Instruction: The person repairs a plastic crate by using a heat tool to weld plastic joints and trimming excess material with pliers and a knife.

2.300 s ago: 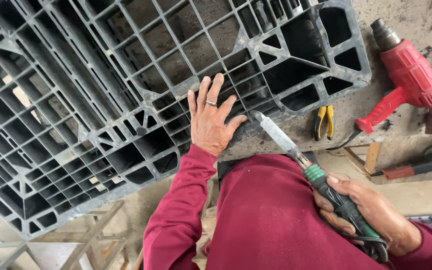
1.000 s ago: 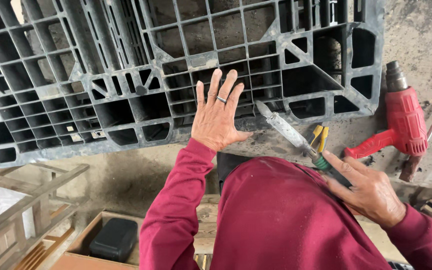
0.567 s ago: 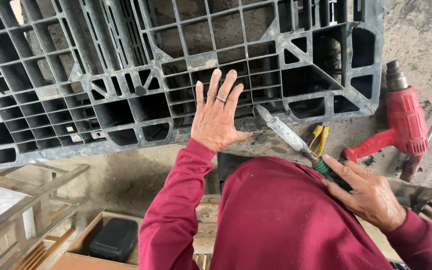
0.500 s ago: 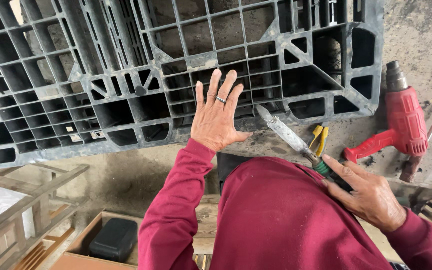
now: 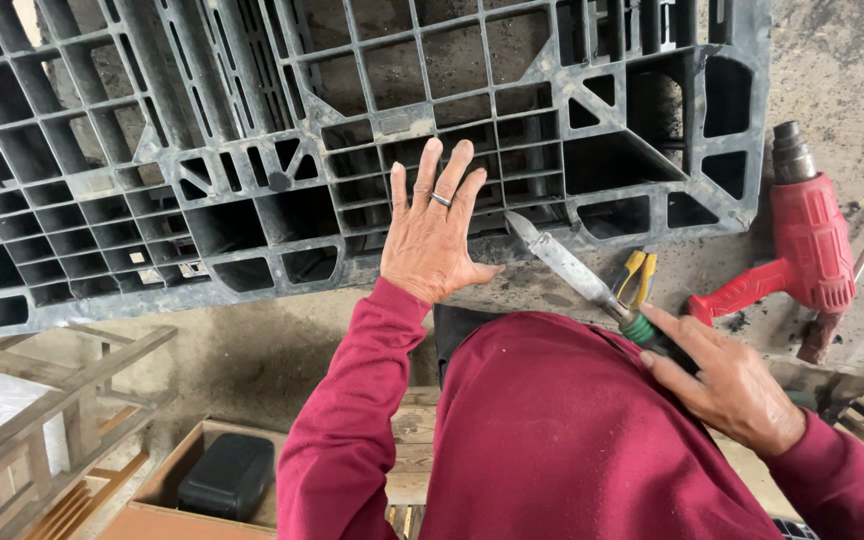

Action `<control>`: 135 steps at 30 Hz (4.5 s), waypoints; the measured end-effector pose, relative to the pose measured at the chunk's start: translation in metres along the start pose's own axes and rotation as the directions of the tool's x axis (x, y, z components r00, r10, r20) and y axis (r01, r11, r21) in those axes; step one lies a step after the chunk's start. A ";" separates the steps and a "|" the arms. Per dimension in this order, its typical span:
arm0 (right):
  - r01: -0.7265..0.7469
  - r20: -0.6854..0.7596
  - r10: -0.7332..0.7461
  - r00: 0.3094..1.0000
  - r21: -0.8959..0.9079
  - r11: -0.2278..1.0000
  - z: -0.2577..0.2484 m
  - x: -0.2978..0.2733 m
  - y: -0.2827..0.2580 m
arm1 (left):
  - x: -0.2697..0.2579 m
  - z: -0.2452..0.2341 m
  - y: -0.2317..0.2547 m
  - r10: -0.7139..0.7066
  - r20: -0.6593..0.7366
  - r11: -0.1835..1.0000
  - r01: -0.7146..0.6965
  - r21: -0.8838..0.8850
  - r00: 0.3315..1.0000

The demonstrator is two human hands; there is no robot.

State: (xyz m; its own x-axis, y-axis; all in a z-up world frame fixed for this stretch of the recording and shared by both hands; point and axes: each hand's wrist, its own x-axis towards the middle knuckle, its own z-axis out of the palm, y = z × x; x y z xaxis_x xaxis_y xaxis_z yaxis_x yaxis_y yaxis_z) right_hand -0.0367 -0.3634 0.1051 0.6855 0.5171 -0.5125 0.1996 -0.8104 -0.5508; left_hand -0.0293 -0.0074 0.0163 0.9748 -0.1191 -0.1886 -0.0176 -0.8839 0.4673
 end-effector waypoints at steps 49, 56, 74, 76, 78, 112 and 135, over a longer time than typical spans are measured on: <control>-0.504 0.161 0.498 0.852 -0.006 0.864 0.004 -0.031 -0.101 | 0.115 -0.006 -0.015 0.251 -0.340 0.964 -0.264 0.006 0.907; -0.490 0.227 0.467 0.855 0.053 0.870 -0.013 -0.007 -0.114 | 0.160 0.009 -0.011 0.203 -0.177 0.969 -0.172 0.178 0.963; -0.696 0.356 0.603 0.714 0.274 0.663 -0.038 0.021 -0.126 | 0.150 -0.002 0.001 0.259 -0.030 0.952 -0.250 0.177 0.965; -0.766 0.423 0.647 0.634 0.227 0.602 -0.037 0.020 -0.127 | 0.135 0.006 0.011 0.281 -0.048 0.952 -0.272 0.140 0.959; -0.731 0.366 0.635 0.680 0.280 0.622 -0.036 0.019 -0.127 | 0.119 0.007 0.015 0.263 -0.026 0.957 -0.257 0.133 0.964; 0.479 0.363 -0.329 0.872 -0.773 0.416 -0.102 0.079 -0.076 | 0.123 0.012 0.005 0.278 -0.150 0.960 -0.278 0.024 0.949; 0.408 0.195 -0.375 0.906 -0.639 0.652 -0.089 0.060 -0.059 | 0.122 0.017 0.000 0.259 -0.142 0.962 -0.268 -0.049 0.955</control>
State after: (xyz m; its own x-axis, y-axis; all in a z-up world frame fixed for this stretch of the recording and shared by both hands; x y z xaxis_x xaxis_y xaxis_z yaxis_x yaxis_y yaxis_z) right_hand 0.0557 -0.3093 0.1654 0.4097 0.8264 -0.3863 0.8570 -0.4938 -0.1474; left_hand 0.0854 -0.0297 -0.0213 0.9583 -0.2787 0.0633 -0.2674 -0.7964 0.5425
